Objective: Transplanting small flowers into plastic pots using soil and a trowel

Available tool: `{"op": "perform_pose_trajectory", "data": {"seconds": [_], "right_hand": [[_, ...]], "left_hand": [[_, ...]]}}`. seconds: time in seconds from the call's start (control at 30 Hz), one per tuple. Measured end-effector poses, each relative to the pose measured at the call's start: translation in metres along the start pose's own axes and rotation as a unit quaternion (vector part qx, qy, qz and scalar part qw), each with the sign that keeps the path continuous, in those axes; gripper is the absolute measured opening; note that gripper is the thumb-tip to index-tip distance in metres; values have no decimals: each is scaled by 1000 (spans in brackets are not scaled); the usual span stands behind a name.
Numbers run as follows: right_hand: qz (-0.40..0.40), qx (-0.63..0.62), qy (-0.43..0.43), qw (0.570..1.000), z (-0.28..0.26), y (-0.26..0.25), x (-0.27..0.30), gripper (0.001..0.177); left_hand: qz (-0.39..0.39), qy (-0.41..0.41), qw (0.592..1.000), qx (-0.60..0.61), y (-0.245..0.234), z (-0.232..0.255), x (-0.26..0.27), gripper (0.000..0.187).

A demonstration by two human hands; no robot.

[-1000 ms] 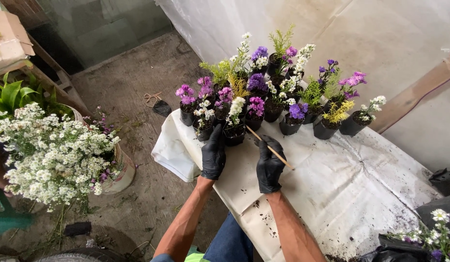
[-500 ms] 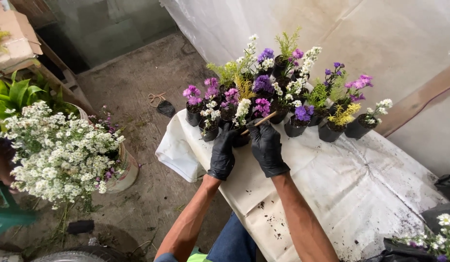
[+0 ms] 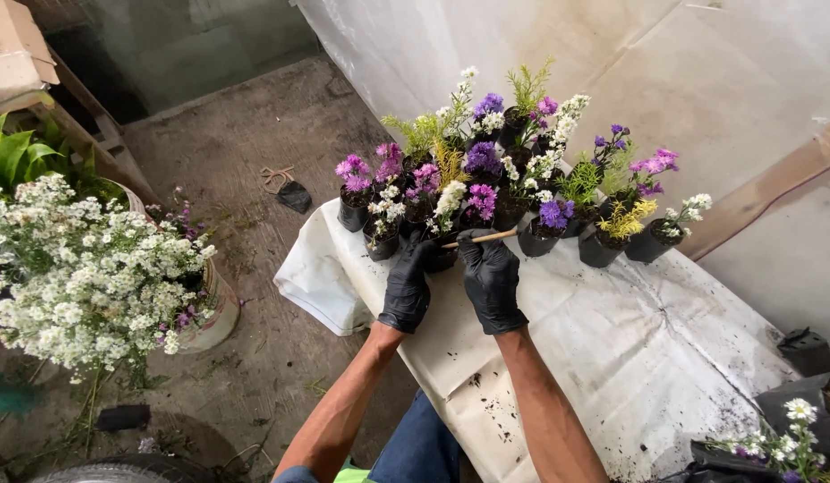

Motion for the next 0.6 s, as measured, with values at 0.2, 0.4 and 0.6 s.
{"op": "perform_pose_trajectory", "data": {"seconds": [0.2,0.4,0.6], "right_hand": [[41,2,16,999,-2,-6,4,12],[60,12,26,998,-1,-7,11,11],[94,-8,-17,995,-29,-23,32,4]], "left_hand": [[0,35,997,-63,-1,-2,2,40],[-5,20,997,-70,-6,2,5,36],[18,-43,994,-99,-17,-6,7,39]]}}
Point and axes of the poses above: each hand's wrist, its own x-axis away from the middle knuckle, its own y-axis out of the palm, z = x × y, the point moved 3 cm from there along -x, towards the middle knuckle, and after that the axes turned 14 degrees about -z, right-handed, at the moved point
